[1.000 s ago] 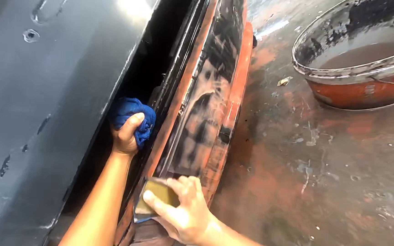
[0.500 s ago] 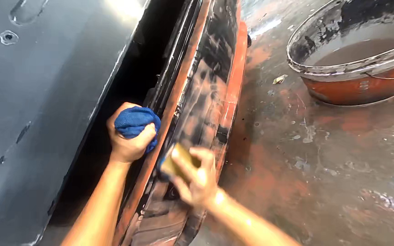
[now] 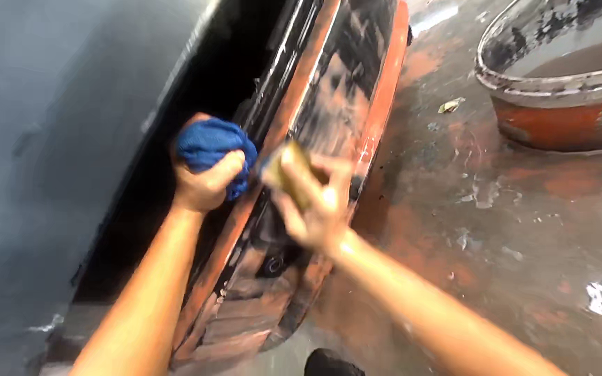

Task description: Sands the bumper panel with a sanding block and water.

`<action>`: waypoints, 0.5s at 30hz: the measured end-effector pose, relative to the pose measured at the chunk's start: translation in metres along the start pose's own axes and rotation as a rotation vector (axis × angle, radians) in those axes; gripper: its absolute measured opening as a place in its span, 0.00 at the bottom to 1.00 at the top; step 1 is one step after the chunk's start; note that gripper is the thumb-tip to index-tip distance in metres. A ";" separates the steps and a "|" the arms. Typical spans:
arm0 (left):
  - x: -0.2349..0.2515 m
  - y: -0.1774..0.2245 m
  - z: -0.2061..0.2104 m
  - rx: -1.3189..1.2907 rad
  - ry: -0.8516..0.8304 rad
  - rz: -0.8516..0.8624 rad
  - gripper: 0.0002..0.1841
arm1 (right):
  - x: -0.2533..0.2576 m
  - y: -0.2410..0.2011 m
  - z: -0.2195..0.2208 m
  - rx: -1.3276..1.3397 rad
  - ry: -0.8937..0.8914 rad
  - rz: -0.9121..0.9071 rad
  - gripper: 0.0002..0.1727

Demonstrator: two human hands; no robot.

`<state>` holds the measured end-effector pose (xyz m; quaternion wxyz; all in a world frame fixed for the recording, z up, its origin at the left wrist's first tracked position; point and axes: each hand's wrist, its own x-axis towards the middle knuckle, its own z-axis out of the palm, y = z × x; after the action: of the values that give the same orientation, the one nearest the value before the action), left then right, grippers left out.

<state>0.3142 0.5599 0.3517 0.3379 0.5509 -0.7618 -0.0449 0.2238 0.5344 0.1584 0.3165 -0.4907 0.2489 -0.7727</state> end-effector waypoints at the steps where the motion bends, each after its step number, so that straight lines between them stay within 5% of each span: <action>1: 0.000 0.000 0.001 -0.018 0.006 0.000 0.14 | 0.023 0.003 0.006 -0.031 0.029 0.046 0.30; 3: -0.004 0.003 0.004 -0.018 0.029 0.001 0.16 | 0.014 -0.008 -0.002 -0.054 -0.032 0.107 0.33; 7: 0.000 0.002 0.004 0.017 0.037 0.007 0.15 | -0.123 -0.016 -0.034 0.006 -0.178 0.011 0.34; 9: 0.000 0.000 0.002 0.029 0.034 0.006 0.15 | -0.091 -0.003 -0.024 0.029 -0.120 -0.001 0.31; 13: -0.001 -0.001 0.001 0.058 0.007 0.032 0.18 | 0.069 0.041 0.017 -0.115 0.154 0.207 0.30; 15: -0.004 0.002 0.001 0.095 -0.009 0.046 0.18 | 0.072 0.031 0.011 -0.173 0.122 0.292 0.32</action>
<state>0.3130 0.5640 0.3495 0.3092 0.5485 -0.7769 -0.0035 0.2189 0.4593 0.1845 0.3661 -0.4269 0.4020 -0.7226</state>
